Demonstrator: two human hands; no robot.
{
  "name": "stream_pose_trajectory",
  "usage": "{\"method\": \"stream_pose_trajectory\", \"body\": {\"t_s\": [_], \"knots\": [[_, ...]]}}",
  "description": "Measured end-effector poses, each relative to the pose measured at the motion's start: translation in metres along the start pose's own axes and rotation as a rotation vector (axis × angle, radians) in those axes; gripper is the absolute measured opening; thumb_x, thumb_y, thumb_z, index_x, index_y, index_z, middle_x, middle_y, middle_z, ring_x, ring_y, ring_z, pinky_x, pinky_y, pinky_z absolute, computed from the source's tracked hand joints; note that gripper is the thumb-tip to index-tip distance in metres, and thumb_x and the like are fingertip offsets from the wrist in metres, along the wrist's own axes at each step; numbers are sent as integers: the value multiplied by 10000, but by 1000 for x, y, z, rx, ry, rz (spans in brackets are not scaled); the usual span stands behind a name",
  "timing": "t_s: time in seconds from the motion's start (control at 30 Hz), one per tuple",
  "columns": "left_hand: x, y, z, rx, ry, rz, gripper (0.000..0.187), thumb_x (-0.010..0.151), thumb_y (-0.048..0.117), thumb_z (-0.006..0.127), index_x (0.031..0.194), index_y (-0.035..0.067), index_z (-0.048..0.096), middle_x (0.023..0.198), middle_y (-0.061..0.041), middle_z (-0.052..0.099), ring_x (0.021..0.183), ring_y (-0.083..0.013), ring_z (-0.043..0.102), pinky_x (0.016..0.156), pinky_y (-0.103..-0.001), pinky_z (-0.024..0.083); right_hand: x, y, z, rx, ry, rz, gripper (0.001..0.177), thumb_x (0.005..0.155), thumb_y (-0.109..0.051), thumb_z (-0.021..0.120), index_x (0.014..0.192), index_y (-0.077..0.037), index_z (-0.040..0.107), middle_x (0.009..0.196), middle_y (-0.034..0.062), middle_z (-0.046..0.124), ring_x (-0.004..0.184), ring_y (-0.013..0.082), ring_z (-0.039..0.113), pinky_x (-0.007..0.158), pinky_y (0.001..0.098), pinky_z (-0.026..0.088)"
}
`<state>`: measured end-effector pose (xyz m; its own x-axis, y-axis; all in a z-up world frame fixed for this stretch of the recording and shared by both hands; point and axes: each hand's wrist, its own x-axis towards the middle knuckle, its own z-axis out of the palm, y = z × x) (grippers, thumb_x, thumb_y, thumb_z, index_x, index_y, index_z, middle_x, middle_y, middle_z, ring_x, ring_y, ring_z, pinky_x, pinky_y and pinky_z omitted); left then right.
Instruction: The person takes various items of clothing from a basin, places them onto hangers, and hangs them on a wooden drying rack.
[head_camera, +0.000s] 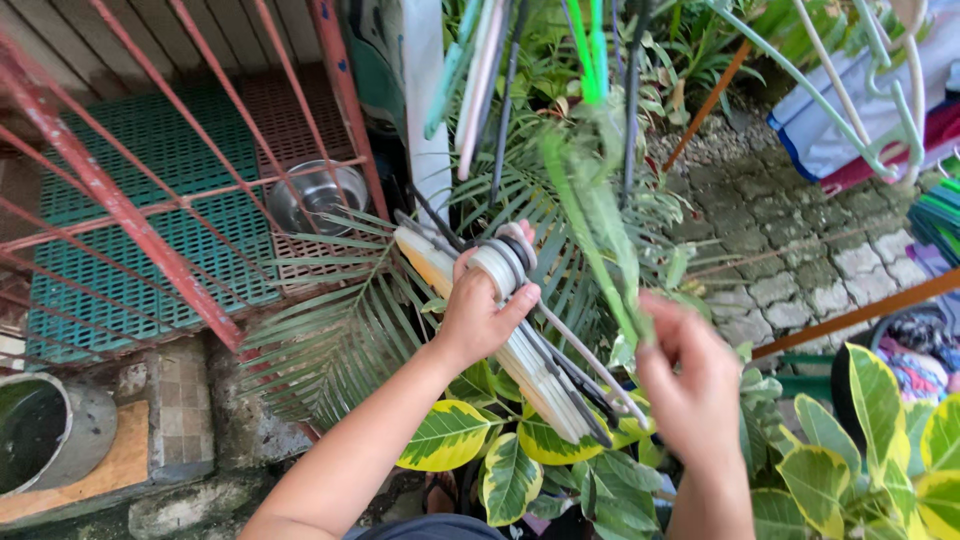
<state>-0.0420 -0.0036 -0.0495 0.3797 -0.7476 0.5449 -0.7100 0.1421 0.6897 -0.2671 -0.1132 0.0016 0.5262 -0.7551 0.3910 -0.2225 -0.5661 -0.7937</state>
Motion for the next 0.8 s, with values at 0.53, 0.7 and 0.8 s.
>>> {"method": "stream_pose_trajectory", "body": {"t_s": [0.53,0.7,0.8], "knots": [[34,16,84,-111,-111,96,478,955,336,682,1380,130,608,1520,-127,575,1475,-258,492,1251,-489,157,11,81,-58,-95,-397,68,420,823,-131,754,1239,-93,705,1027,80,710,953,243,657,828,353,519],[38,15,116,-87,-209,66,540,950,360,685,1425,132,566,1412,-75,637,1425,-261,513,1241,-506,111,133,170,-88,-408,231,-237,353,967,-152,758,1283,-62,629,1402,162,631,1362,348,544,1168,465,406],[44,14,133,-96,-217,75,599,950,356,673,1476,116,517,1472,-89,587,1460,-276,461,1240,-513,80,212,230,-99,-636,483,-121,606,963,-182,798,1487,-60,520,1549,264,422,1414,437,388,1174,508,341]]}}
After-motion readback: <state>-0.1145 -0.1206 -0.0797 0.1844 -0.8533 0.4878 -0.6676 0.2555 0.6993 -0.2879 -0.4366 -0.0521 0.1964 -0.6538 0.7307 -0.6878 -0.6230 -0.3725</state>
